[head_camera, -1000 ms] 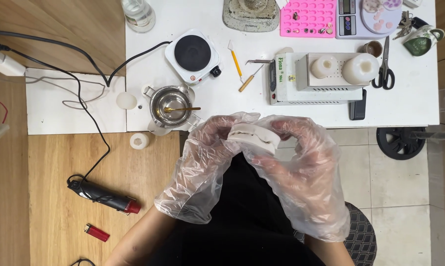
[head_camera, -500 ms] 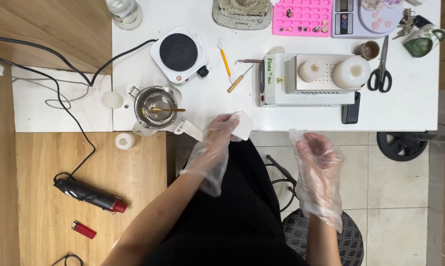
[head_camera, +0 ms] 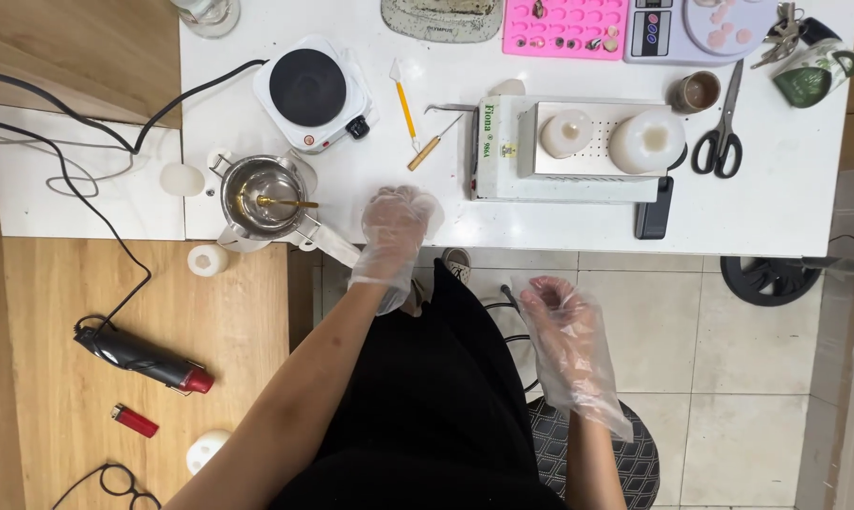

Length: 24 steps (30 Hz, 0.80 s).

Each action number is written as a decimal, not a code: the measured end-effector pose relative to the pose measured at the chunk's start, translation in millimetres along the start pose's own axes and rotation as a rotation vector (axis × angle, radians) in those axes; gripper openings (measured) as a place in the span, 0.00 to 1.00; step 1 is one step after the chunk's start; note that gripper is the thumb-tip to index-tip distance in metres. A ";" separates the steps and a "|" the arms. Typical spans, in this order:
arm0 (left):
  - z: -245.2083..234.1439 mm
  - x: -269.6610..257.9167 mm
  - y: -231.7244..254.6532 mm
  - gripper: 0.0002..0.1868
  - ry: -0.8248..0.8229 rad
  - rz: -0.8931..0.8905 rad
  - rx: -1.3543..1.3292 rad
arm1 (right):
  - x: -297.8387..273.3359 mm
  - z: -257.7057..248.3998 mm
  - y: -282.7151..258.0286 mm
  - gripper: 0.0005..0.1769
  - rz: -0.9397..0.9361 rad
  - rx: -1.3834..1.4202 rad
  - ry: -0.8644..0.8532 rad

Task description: Manually shaping and detailing a piece of white wax using a carving tool and a heat gun.

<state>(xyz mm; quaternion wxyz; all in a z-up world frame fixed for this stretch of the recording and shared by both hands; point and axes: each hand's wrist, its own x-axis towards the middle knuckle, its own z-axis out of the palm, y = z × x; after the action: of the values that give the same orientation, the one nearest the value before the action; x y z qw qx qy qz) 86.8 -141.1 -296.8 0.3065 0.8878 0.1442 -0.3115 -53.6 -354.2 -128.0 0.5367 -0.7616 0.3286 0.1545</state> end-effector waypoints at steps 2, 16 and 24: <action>23.4 22.4 -10.9 0.31 0.105 0.210 0.528 | 11.3 -5.9 9.4 0.20 -0.029 -0.040 0.002; 84.4 44.3 -8.3 0.40 0.343 0.633 0.590 | 88.2 111.2 -56.9 0.12 -0.877 -0.575 -0.345; 112.6 85.1 -35.1 0.42 0.373 0.646 0.691 | 174.0 158.8 -10.2 0.20 -1.103 -0.723 -0.503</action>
<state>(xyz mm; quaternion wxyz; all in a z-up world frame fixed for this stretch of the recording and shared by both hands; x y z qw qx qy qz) 83.7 -179.9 -436.9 0.0446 0.9772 -0.1968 -0.0666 99.9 -264.4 -282.8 0.3100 -0.8888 -0.3112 0.1309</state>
